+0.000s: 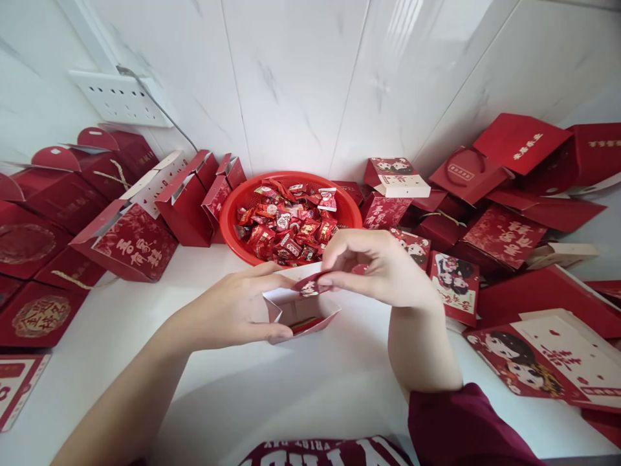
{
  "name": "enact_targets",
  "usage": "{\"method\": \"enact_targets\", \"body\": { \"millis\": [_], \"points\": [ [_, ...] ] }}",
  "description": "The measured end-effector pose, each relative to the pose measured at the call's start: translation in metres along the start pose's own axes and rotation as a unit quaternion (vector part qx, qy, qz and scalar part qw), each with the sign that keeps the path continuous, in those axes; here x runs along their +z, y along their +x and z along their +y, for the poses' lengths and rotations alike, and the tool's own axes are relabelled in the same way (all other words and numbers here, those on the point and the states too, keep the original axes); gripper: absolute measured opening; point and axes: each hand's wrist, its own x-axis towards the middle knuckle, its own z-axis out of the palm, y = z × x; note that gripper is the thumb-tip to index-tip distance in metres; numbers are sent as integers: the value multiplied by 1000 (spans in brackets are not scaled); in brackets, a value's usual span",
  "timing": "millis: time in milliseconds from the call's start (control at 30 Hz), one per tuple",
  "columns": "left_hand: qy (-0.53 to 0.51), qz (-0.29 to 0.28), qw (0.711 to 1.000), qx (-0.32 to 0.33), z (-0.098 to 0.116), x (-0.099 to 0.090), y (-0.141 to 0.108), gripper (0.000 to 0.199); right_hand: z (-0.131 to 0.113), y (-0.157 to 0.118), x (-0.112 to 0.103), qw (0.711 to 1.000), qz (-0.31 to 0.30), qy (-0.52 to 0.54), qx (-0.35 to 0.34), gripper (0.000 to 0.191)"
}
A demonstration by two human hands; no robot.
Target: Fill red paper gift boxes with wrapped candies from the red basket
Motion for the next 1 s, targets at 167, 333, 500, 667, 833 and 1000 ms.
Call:
{"method": "enact_targets", "body": {
  "millis": [167,333,500,667,833,1000],
  "points": [
    [-4,-12,1000,-10,4,-1,-2,52,15,11,-7,995,7,-102,19,12],
    [3,-25,999,-19,4,-1,-4,50,62,22,-23,946,68,-278,153,21],
    [-23,-55,998,-1,2,-1,-4,45,97,33,-23,868,-66,-409,274,31],
    [-84,-120,987,63,13,6,-3,40,106,40,-12,842,-141,-431,291,36],
    [-90,-132,982,100,20,13,-1,37,121,55,-12,820,-203,-425,324,35],
    [-121,-124,981,83,11,11,2,35,139,71,-10,839,-214,-394,310,35]
  ]
}}
